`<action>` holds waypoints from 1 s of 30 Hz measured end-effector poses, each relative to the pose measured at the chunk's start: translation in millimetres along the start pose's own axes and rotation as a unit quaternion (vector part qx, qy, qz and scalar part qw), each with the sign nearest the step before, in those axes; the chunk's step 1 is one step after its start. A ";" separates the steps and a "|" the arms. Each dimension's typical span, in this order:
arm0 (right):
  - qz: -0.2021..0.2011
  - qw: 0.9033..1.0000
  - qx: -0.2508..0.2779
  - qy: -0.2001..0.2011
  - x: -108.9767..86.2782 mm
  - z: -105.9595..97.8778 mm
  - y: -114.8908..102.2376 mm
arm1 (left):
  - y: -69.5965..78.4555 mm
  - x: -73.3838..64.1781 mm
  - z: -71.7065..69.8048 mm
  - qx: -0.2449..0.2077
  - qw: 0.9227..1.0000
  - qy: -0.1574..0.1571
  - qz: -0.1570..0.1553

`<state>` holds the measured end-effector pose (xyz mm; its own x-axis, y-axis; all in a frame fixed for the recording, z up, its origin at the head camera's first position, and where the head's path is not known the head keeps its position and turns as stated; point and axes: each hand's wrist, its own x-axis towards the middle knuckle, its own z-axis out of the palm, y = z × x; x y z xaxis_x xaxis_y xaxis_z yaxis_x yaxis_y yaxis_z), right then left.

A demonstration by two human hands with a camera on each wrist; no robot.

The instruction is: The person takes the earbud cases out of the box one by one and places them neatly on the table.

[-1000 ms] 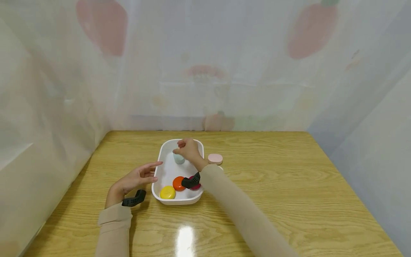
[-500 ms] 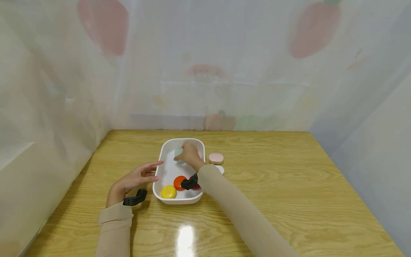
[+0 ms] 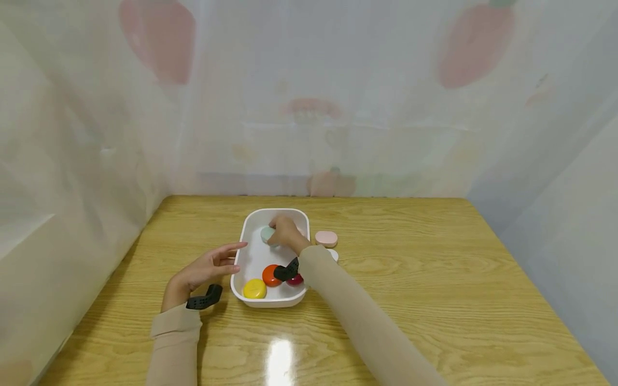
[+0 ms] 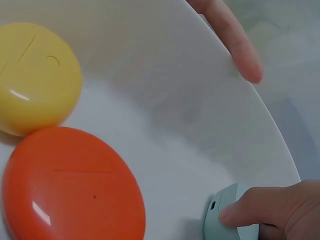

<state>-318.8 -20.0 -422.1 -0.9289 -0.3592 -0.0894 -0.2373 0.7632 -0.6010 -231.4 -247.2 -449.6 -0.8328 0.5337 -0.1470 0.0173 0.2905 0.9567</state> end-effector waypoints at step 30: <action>-0.089 0.987 0.131 0.001 -34.1 -29.1 10.6 | -3.3 -1.5 -4.7 0.016 1.000 -0.004 -0.003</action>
<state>-297.9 16.0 -402.3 -0.8803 -0.4729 0.0375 -0.3150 0.5236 -0.7916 -232.8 -252.7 -451.3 -0.8280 0.5388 -0.1550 0.0299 0.3185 0.9474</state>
